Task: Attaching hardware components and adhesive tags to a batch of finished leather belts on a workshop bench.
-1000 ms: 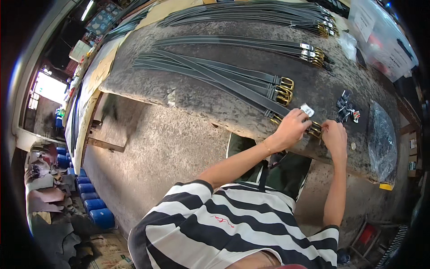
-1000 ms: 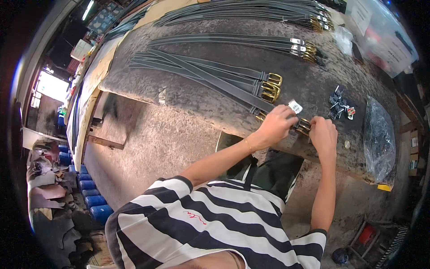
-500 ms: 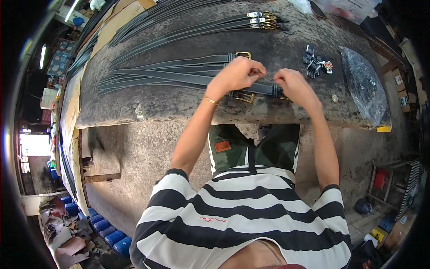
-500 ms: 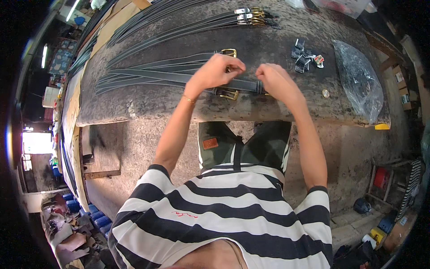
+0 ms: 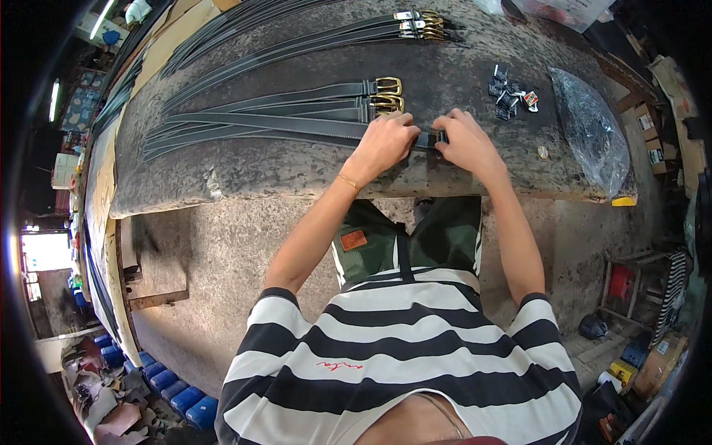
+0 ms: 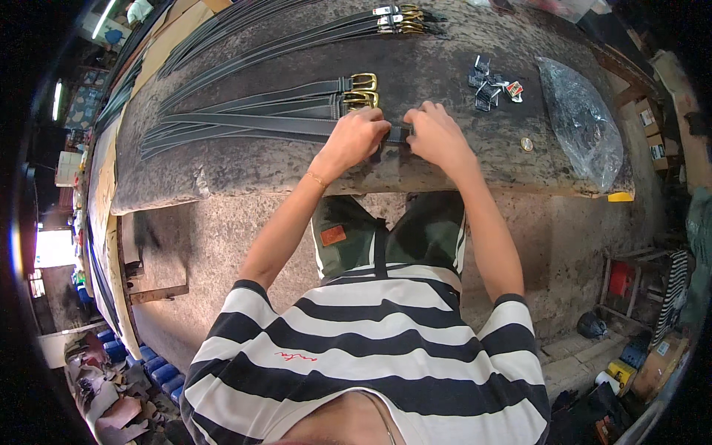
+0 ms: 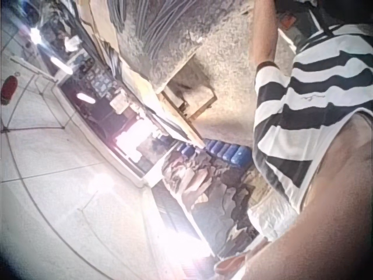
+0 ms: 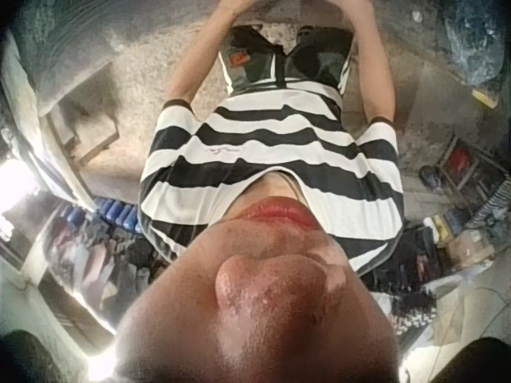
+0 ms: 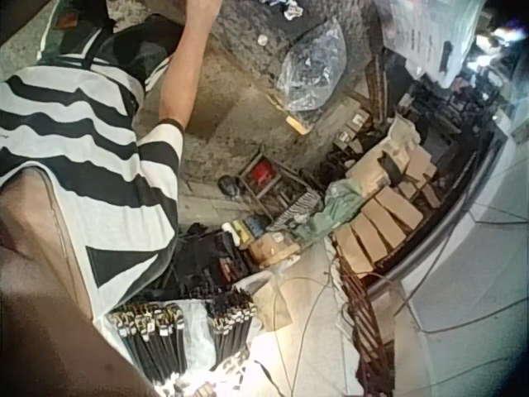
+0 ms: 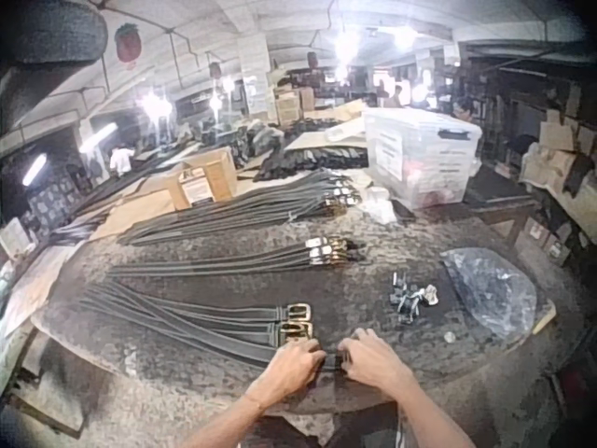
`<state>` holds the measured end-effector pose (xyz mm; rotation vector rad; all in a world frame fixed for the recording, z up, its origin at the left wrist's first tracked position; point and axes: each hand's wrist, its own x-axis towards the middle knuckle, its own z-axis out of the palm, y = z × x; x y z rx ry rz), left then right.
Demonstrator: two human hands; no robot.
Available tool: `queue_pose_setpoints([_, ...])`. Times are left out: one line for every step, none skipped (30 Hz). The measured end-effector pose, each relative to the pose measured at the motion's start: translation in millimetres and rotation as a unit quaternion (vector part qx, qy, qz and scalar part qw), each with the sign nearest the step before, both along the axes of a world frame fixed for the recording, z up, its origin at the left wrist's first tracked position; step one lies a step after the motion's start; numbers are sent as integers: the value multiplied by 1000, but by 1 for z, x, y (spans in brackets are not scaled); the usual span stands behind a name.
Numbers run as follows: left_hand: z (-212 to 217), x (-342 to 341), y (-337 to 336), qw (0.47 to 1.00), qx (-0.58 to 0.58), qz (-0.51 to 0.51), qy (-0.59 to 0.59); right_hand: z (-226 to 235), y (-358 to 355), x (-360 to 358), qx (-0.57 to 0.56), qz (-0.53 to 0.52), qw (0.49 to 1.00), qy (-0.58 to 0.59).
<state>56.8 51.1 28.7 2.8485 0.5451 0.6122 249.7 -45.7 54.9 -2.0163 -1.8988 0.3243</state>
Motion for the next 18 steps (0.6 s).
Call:
queue_pose_setpoints([0,2,0,1000,2,3,4,4,-6,6,3,-6,996,91])
queue_pose_setpoints([1,4,0,1000,3,6,8,2,-11,14,2,-7,996,89])
queue_pose_setpoints([2,3,2,1000,2,6,7,-2,-17,22,1,-23,994,111])
queue_pose_setpoints([7,2,2,1000,18,5,24,-4,-26,27,-1,-43,990,136])
queue_pose_setpoints([10,2,1,999,35,4,42,-4,-34,29,24,-44,991,123])
queue_pose_setpoints([10,4,0,999,33,0,43,-7,-39,32,22,-49,991,125])
queue_pose_setpoints([12,6,2,998,28,-12,48,-10,-41,34,25,-63,986,153])
queue_pose_setpoints([12,7,3,998,24,-23,52,-12,-43,35,29,-78,980,181])
queue_pose_setpoints([12,8,2,998,24,-26,55,-15,-46,33,29,-81,979,183])
queue_pose_setpoints([12,10,1,998,17,-25,49,-16,-51,31,38,-84,975,202])
queue_pose_setpoints([11,12,-1,999,9,-24,44,-18,-54,29,46,-88,970,221])
queue_pose_setpoints([11,13,-2,999,9,-26,46,-19,-55,28,46,-90,970,223])
queue_pose_setpoints([12,14,-3,999,-14,-24,43,-20,-56,27,46,-92,968,229])
queue_pose_setpoints([12,16,-4,998,-38,-21,40,-21,-57,25,46,-93,967,235])
queue_pose_setpoints([10,19,-5,998,-38,-24,43,-25,-57,24,46,-96,966,238])
queue_pose_setpoints([7,23,-6,997,-67,-29,8,-31,-58,22,88,-87,971,205])
queue_pose_setpoints([4,27,-7,995,-95,-33,-27,-36,-58,19,130,-79,973,172])
queue_pose_setpoints([1,30,-9,994,-96,-35,-25,-40,-58,16,129,-81,973,174])
